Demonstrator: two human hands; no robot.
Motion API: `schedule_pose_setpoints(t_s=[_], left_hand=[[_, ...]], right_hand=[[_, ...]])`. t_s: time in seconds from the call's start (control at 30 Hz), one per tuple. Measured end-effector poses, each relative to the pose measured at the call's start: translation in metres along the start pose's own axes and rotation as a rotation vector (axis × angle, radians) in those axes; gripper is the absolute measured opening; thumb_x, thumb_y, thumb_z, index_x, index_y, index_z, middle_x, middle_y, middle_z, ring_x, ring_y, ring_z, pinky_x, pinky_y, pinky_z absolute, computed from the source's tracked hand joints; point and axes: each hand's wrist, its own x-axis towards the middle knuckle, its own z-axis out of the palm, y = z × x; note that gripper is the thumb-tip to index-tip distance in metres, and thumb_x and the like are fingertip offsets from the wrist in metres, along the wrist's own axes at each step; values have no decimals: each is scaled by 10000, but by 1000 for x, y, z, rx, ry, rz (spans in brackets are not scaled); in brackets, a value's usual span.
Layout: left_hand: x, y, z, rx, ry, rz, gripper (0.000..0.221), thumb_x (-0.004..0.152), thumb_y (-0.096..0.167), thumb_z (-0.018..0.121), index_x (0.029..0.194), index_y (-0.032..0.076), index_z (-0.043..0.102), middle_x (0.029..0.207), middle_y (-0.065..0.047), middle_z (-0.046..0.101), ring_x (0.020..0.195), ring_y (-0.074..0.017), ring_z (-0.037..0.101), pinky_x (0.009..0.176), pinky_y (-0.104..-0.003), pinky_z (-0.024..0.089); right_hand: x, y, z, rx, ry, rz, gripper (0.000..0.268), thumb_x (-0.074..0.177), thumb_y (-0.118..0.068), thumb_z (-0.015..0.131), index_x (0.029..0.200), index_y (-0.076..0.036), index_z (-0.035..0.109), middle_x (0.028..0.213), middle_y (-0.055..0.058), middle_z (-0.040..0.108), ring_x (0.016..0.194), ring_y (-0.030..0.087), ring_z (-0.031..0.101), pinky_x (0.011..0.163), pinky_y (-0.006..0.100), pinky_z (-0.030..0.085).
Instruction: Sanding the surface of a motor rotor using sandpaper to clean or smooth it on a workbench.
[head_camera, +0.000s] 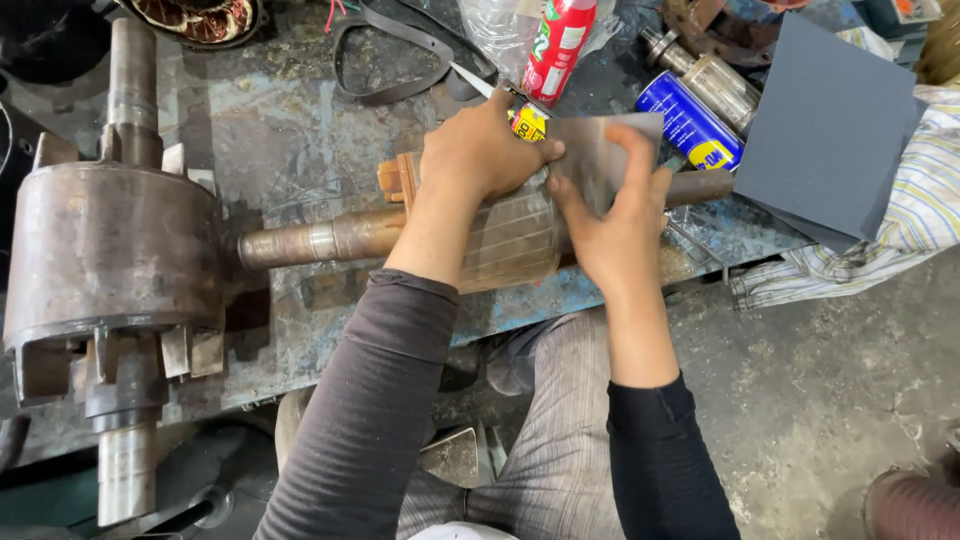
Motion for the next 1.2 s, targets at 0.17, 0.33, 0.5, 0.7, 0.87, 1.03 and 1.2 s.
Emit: schedule_pose_setpoints(t_s=[0.17, 0.33, 0.5, 0.7, 0.87, 1.03, 1.2], left_hand=[[-7, -2, 6, 98, -44, 53, 884, 785, 811, 647, 1419, 202, 560, 1359, -123, 705, 1265, -394, 643, 1029, -550, 476], [-12, 1, 2, 132, -73, 38, 918, 770, 865, 639, 1346, 150, 661, 1350, -105, 719, 1268, -365, 654, 1030, -496, 507], [5, -1, 16, 70, 0, -21, 675, 936, 621, 539, 1365, 108, 631, 1315, -161, 716, 1231, -425, 655, 961, -549, 533], [15, -5, 28, 26, 72, -50, 515, 1020, 516, 453, 1286, 117, 642, 1219, -161, 745, 1142, -435, 686, 901, -552, 538], [15, -11, 45, 56, 164, -10, 473, 1027, 433, 412, 1277, 78, 602, 1131, -203, 761, 1062, -488, 705, 885, -591, 525], [12, -7, 47, 66, 233, -9, 340, 985, 259, 425, 1249, 94, 560, 1108, -200, 762, 1023, -494, 722, 842, -602, 537], [16, -7, 48, 106, 279, 12, 323, 983, 261, 469, 1238, 107, 595, 1111, -166, 760, 993, -459, 729, 811, -567, 538]], right_hand=[[-28, 3, -13, 14, -2, 84, 647, 901, -440, 819, 1432, -342, 465, 1187, 123, 438, 1166, 417, 589, 915, 488, 475], [-22, 3, -15, -19, -18, 125, 628, 888, -465, 811, 1416, -340, 495, 1167, 127, 447, 1154, 431, 605, 869, 500, 478], [15, 4, -3, -170, -6, -100, 596, 898, -511, 804, 1393, -318, 533, 1171, 118, 497, 1077, 387, 593, 976, 525, 387], [48, -11, 1, -278, -111, -97, 493, 921, -511, 781, 1340, -362, 568, 1250, 152, 512, 1156, 495, 574, 1025, 574, 331], [82, -4, 27, -425, -136, -189, 501, 945, -551, 760, 1355, -334, 570, 1264, 205, 497, 1134, 536, 520, 969, 606, 333], [76, -5, 22, -454, -177, -207, 428, 1000, -465, 705, 1370, -313, 550, 1278, 208, 477, 1158, 528, 478, 981, 585, 320], [41, 12, 15, -475, 112, -417, 526, 1021, -483, 767, 1449, -271, 547, 1105, 177, 518, 1046, 487, 545, 788, 589, 414]])
